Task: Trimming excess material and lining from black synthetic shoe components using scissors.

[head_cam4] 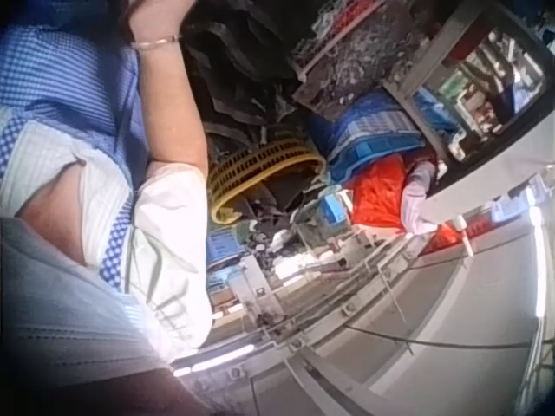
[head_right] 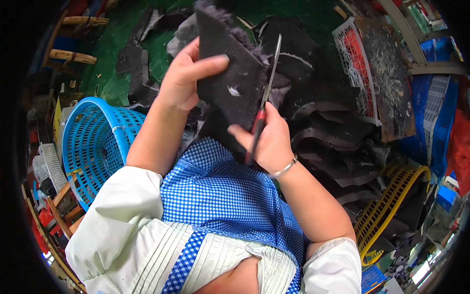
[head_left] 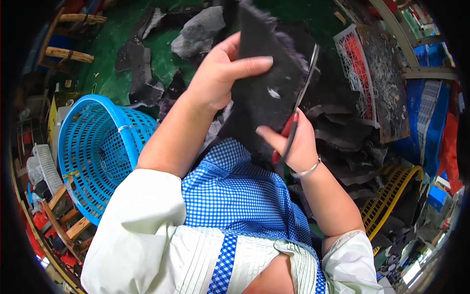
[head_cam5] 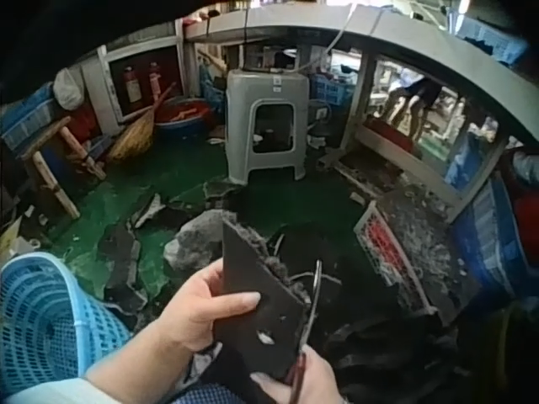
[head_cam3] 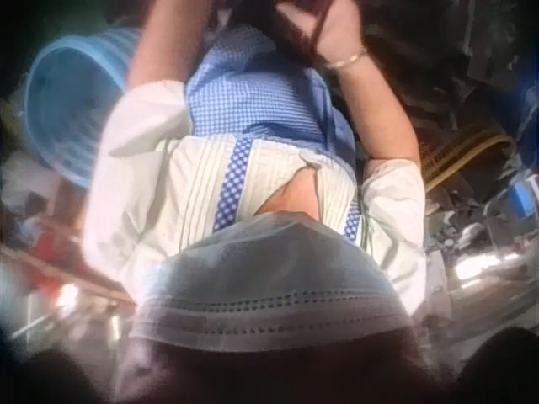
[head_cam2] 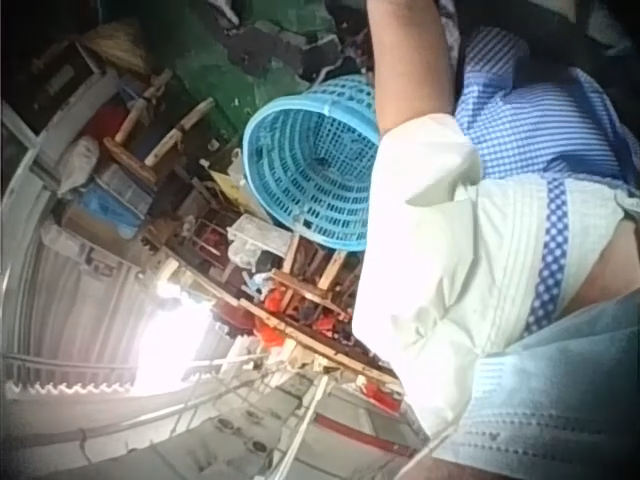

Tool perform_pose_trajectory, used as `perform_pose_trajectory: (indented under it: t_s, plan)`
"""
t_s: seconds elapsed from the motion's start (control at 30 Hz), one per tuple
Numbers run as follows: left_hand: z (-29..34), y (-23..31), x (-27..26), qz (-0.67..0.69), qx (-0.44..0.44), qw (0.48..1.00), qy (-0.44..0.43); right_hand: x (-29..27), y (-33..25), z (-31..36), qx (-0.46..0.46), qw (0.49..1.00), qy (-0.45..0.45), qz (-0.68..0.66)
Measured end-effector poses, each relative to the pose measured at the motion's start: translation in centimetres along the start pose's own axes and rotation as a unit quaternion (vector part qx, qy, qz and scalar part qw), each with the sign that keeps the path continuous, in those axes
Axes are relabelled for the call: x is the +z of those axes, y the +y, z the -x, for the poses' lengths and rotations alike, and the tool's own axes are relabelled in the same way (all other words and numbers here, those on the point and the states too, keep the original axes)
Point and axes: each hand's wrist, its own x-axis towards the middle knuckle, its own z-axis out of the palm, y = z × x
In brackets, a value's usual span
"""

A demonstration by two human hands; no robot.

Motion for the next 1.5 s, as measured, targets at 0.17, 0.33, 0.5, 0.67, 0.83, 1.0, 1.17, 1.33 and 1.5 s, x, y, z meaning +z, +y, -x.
perform_pose_trajectory:
  t_s: [0.17, 0.33, 0.5, 0.67, 0.83, 1.0, 1.17, 1.33, 1.5]
  plan:
    - [-4.0, -1.8, -3.3, 0.162, 0.019, 0.949, -0.268, -3.6, -6.1, 0.0, -0.110, 0.972, 0.165, -0.128]
    - [-2.1, -6.2, -1.1, -0.381, 0.076, 0.912, -0.128, -11.6, -7.5, -4.5, -0.129, 0.871, 0.392, -0.266]
    - [-3.0, -5.7, -3.3, -0.245, -0.322, 0.800, -0.443, -16.8, -3.5, -6.9, -0.083, 0.844, 0.397, -0.350]
    - [-3.2, -1.2, -0.9, -0.539, -0.158, 0.770, -0.303, -18.6, 2.5, -7.3, -0.034, 0.811, 0.467, -0.350]
    - [-4.5, -9.6, 0.1, -0.669, -0.095, 0.661, -0.327, -20.1, 14.9, -5.6, 0.135, 0.771, 0.500, -0.371]
    - [-3.4, -10.9, -1.4, -0.701, -0.101, 0.630, -0.319, -18.1, 15.2, -1.3, 0.186, 0.875, 0.437, -0.095]
    - [-3.4, -9.8, -1.0, -0.713, -0.104, 0.609, -0.332, -22.6, 14.8, -5.0, 0.000, 0.856, 0.420, -0.302]
    - [-2.9, -9.1, -1.5, -0.712, -0.075, 0.625, -0.311, -23.0, 11.2, -8.3, -0.032, 0.828, 0.417, -0.374]
    - [-3.0, -11.9, -0.1, -0.730, -0.101, 0.578, -0.350, -24.8, 17.3, -4.0, 0.260, 0.645, 0.682, -0.227]
